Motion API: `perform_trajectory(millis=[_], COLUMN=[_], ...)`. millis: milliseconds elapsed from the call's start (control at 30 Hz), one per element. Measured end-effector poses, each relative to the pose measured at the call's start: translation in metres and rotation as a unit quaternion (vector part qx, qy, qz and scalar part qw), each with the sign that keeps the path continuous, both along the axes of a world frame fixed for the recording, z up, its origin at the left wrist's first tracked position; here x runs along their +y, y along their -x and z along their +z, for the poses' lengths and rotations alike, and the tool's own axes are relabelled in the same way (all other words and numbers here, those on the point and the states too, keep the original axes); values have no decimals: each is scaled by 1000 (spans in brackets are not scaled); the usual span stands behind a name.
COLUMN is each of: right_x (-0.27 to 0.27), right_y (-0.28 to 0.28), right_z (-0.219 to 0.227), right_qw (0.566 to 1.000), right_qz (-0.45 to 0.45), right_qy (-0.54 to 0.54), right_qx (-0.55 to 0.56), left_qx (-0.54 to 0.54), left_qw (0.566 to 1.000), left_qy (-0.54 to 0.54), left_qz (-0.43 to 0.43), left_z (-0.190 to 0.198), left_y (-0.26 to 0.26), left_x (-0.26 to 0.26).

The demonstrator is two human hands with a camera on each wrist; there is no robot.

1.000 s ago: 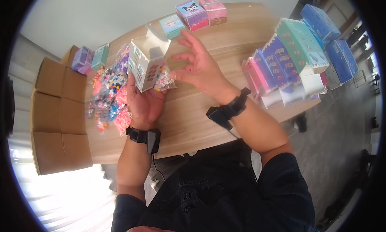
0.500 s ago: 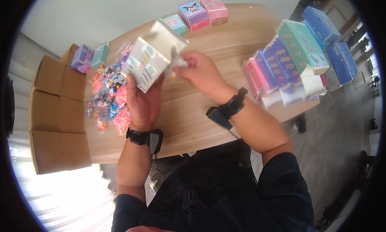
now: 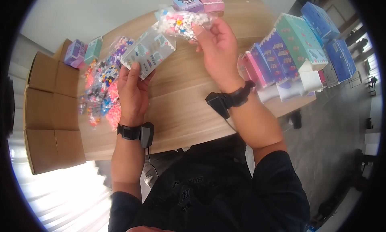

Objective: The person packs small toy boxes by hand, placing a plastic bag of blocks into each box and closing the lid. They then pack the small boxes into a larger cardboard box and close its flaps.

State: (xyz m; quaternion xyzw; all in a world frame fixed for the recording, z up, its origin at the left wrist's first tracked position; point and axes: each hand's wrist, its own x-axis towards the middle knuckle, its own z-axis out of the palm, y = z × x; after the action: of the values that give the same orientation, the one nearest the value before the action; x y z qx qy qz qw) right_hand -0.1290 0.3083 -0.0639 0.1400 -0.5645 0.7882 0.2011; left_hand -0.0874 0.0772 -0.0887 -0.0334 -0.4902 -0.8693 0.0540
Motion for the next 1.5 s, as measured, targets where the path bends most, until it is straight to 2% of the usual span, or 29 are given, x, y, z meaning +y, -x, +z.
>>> perform_trajectory(millis=[333,533,733,833,967,1133,1267,1333,1500], right_x=[-4,2,-2,4,7,6,8,6,-2], right_y=[5,7,8,8,8,4,9,10,6], right_z=[1,-3,3,-4,-7,1,-3,-4,-6], right_qw=[998,999,997,999,997,991,996,997,996], right_qz=[-1,-36,-34,-42,-33,-11,-41,-45,9], right_qy=[67,16,63,-4,-35,-54,-5,29,-1], right_qx=[-10,-2,-22,-17,-62,-126,-77,-59,-85], left_qx=[-13,-11,-11,-10,-6,-4,-10,-12,-26], left_qw=[1000,999,999,999,999,1000,997,998,998], left_qy=[-25,-30,-33,-37,-40,1,62,33,-14], left_qz=[-4,-8,-13,-2,2,-17,-36,-48,-60], left_z=[1,-1,0,-1,-1,2,-1,-3,-2], left_y=[-1,0,-1,0,1,-1,-2,-2,-1], left_x=[-1,-1,0,0,-3,-1,-1,0,1])
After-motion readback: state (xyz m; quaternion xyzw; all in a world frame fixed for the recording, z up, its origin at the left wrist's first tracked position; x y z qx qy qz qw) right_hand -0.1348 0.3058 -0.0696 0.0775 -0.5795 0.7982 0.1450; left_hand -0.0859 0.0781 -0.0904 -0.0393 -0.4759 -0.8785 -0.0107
